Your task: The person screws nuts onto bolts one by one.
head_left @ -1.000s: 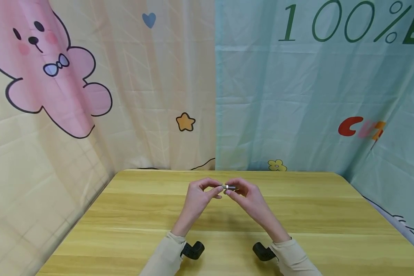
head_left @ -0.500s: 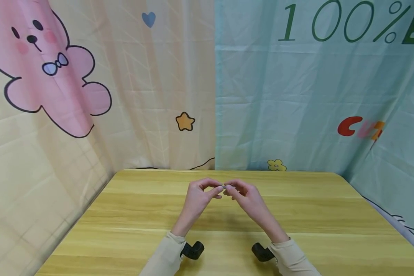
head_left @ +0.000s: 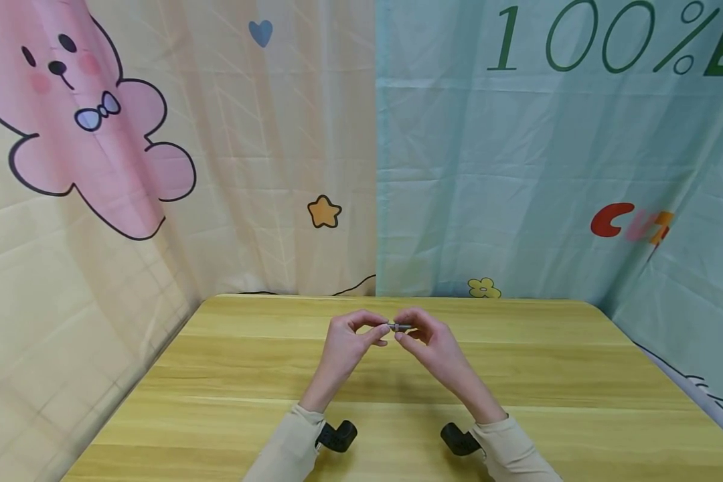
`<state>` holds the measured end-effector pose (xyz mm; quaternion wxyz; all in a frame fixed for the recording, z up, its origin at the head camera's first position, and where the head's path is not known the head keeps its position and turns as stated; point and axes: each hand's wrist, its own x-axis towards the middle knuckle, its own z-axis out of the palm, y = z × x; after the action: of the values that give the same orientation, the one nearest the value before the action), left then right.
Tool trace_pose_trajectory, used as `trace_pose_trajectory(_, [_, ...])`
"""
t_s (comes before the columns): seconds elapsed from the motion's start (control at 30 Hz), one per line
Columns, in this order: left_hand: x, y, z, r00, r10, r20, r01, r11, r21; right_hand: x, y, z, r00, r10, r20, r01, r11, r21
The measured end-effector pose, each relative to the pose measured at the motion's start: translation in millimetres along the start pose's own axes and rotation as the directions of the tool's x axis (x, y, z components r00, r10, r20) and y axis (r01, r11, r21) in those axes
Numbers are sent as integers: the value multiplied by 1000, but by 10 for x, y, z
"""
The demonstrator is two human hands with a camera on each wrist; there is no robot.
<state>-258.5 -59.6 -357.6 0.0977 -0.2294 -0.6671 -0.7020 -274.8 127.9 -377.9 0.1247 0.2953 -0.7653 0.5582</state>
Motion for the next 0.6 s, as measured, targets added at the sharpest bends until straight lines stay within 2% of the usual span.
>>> trace_pose_trajectory(0.3, [-5,20,4,1000,-3,5,3,1000,-3,-8,-19,-7,998,60,-4,-60,998,17])
trace_pose_trajectory(0.6, [-7,27,17,1000,-6,12,5,1000,24,-8,-50,-11,989,147,-29,-148,989,-16])
